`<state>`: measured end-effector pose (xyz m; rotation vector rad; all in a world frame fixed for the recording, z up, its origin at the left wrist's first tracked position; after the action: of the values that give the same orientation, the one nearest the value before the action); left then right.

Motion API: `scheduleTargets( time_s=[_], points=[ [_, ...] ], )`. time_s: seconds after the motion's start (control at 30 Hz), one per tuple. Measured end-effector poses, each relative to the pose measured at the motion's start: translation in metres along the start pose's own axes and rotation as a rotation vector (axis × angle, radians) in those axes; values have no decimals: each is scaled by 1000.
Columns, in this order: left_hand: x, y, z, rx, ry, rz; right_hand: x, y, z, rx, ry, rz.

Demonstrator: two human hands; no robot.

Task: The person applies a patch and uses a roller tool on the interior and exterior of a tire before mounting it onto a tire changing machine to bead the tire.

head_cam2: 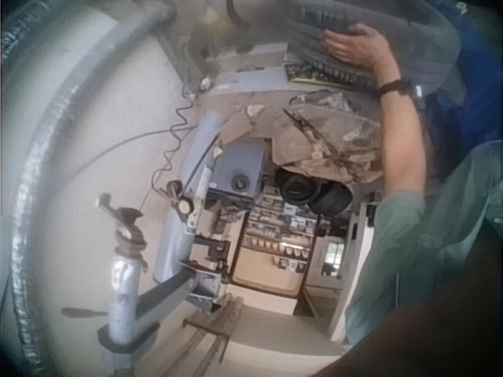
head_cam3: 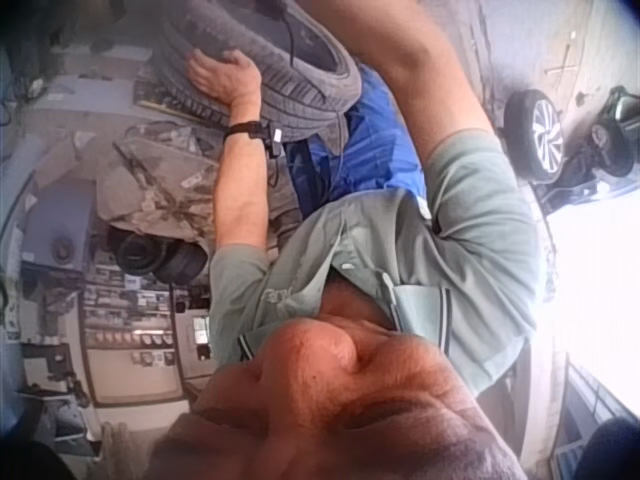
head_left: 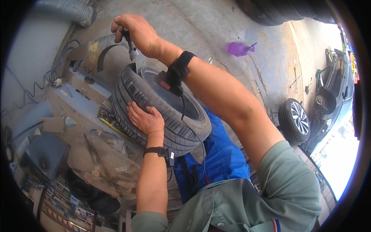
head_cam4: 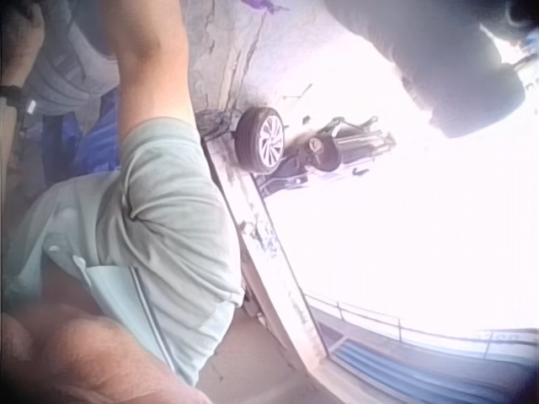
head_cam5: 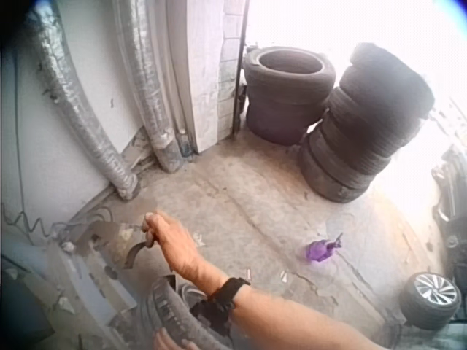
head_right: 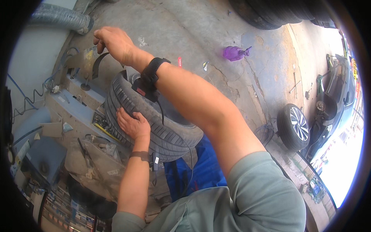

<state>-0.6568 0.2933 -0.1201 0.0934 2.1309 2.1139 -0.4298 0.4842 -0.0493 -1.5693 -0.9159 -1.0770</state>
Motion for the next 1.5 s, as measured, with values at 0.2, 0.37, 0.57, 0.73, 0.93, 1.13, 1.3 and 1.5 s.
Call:
scheduleTargets(
  time_s=[0.2, 0.37, 0.57, 0.73, 0.93, 1.13, 1.3, 1.5],
  points=[
    [0, 0, -1, -2, -9, -2, 1, -3, -9, 34, -58, 95],
    [3, -3, -1, 9, -25, -2, -3, -14, -27, 108, -85, 125],
    [5, -4, -2, 11, -30, -8, 10, -17, -41, 56, -13, 45],
    [6, -6, -3, 31, -19, -12, 13, -22, -44, 52, -164, -157],
    [5, -5, -3, -6, -31, -2, 21, -43, -28, 123, -129, -662],
    [8, 0, -5, -50, -45, -22, 12, -57, -27, 264, -53, -976],
    [10, -1, -4, -80, -59, -46, 13, -58, -26, 282, -74, -1030],
    [12, -2, -6, -51, -28, -57, 11, -55, -20, 286, -99, -1025]
  ],
)
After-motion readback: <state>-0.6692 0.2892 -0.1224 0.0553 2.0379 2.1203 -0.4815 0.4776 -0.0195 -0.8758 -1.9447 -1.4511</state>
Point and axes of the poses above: each hand's wrist, its own z-axis towards the middle knuckle, its own y-axis out of the back of the hand, x = y × z, the point moved 7 cm from there along z, towards the middle knuckle, and after that the axes turned 7 degrees about z, right-handed, at the moved point
